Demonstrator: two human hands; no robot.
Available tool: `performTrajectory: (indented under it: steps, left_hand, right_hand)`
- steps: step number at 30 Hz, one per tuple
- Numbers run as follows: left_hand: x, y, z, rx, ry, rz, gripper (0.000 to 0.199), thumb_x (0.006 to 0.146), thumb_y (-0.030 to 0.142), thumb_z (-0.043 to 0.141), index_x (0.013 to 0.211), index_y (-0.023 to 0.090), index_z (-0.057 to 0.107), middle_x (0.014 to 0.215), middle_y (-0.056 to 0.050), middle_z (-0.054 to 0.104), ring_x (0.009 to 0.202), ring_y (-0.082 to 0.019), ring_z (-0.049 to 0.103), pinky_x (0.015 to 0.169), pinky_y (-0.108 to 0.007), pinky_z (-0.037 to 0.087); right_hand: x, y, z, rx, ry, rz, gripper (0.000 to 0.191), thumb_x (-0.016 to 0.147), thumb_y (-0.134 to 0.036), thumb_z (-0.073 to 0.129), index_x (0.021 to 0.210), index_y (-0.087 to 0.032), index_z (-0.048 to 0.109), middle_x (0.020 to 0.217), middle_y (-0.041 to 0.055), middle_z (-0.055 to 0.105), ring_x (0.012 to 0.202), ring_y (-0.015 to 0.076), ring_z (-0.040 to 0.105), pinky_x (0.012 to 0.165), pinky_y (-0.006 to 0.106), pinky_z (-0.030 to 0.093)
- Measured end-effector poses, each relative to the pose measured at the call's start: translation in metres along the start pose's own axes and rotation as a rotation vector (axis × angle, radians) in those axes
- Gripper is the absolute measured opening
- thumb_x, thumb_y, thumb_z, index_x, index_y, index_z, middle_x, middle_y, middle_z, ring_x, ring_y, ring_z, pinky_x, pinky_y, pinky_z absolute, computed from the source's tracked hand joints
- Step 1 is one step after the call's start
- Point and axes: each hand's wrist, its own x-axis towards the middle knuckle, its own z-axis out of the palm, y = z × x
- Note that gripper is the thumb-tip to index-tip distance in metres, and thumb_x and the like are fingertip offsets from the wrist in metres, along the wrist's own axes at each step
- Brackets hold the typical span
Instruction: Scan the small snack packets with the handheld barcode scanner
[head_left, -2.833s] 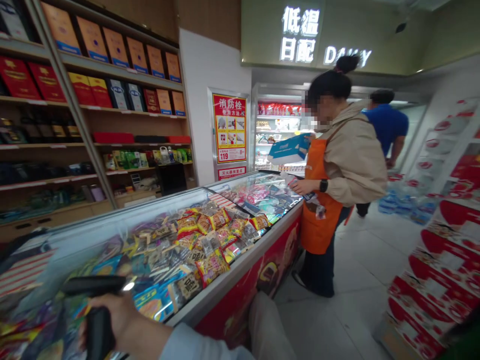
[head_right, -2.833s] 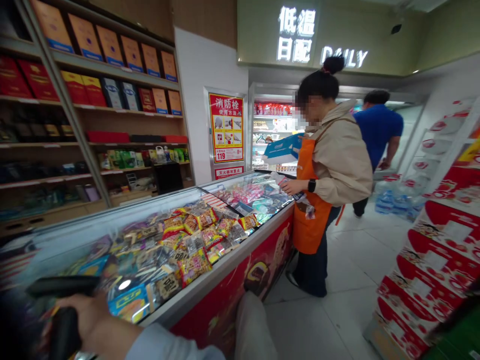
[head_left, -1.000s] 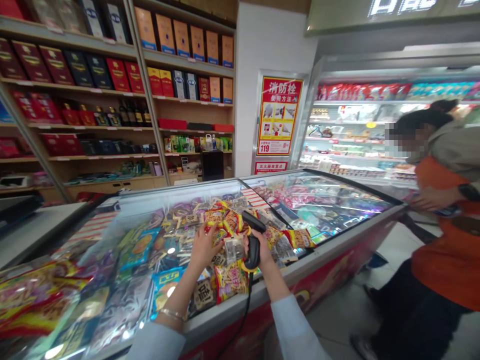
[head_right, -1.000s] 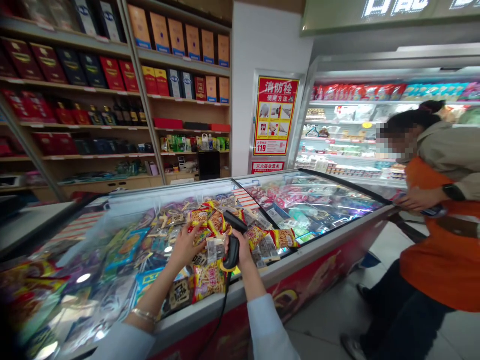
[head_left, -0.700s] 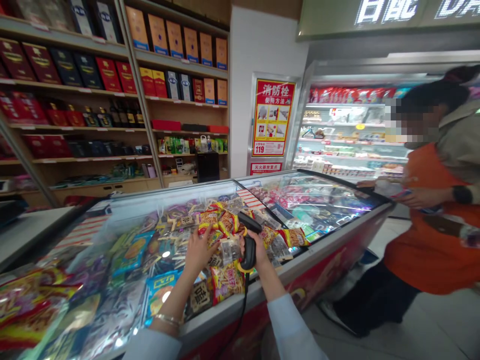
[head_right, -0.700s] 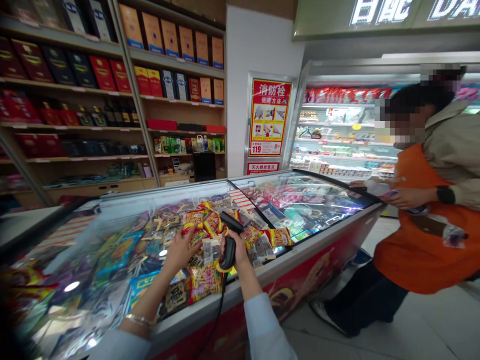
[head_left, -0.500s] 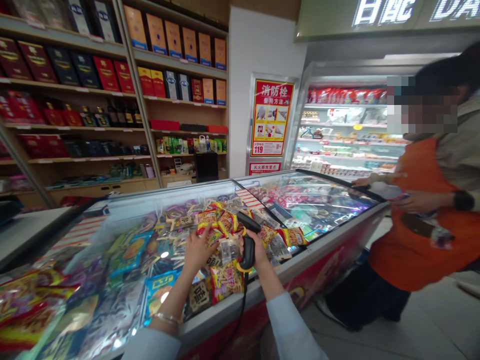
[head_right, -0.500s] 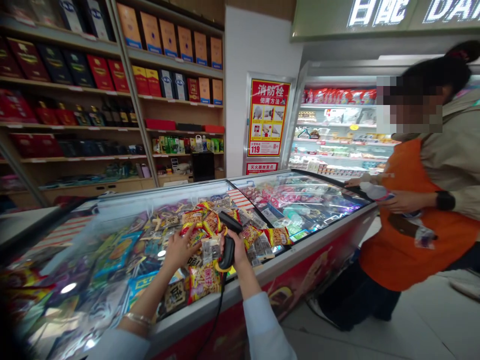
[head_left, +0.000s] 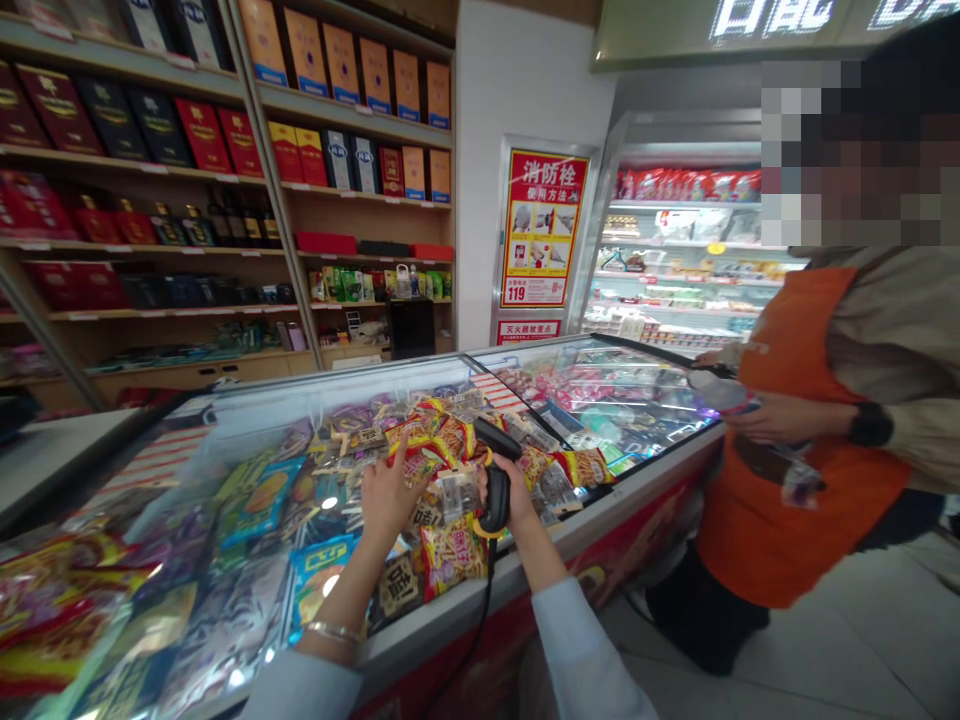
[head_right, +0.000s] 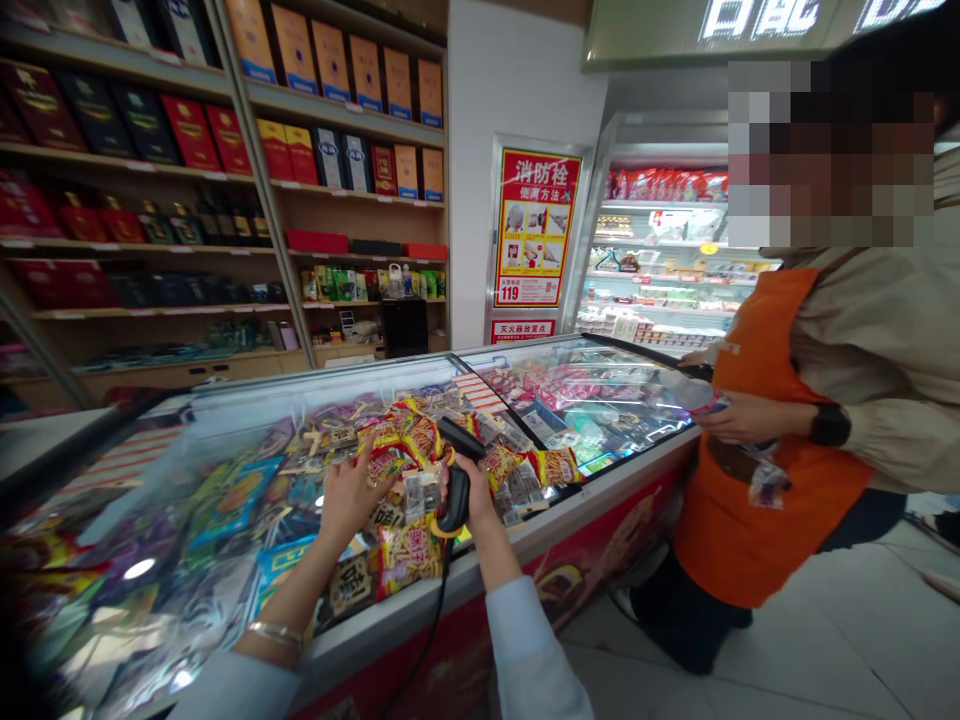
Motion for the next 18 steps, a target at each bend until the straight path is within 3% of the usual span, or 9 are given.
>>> performTrajectory:
  steps: [4,8,18]
  left_hand:
    - [0.000,0.000,-0.004,-0.021,0.063,0.040,0.077,0.081,0.053,0.053,0.147,0.021,0.029,0.102,-0.013,0.063,0.098,-0.029,0.054,0.090,-0.039,0.038]
    - [0.000,-0.001,-0.011,-0.034,0.095,0.027,0.081,0.080,0.058,0.052,0.146,0.017,0.029,0.104,-0.015,0.065,0.098,-0.030,0.057,0.090,-0.039,0.039]
    - [0.010,-0.018,-0.038,-0.194,-0.109,-0.068,0.079,0.077,0.067,0.049,0.141,0.020,0.040,0.094,-0.012,0.071,0.095,-0.032,0.065,0.082,-0.037,0.046]
  right_hand:
    - [0.001,0.001,-0.002,0.005,0.011,0.012,0.028,0.065,-0.042,0.069,0.070,-0.017,0.057,0.046,-0.0030,0.056,0.033,0.0089,0.046,0.031,0.019,0.037]
    - [0.001,0.002,-0.001,0.019,0.009,0.006,0.028,0.066,-0.042,0.068,0.069,-0.016,0.058,0.046,-0.0030,0.055,0.034,0.0085,0.047,0.032,0.019,0.038]
    - [0.000,-0.002,0.001,0.016,-0.007,0.022,0.029,0.065,-0.042,0.068,0.068,-0.016,0.058,0.045,-0.0025,0.055,0.033,0.0087,0.047,0.031,0.020,0.037]
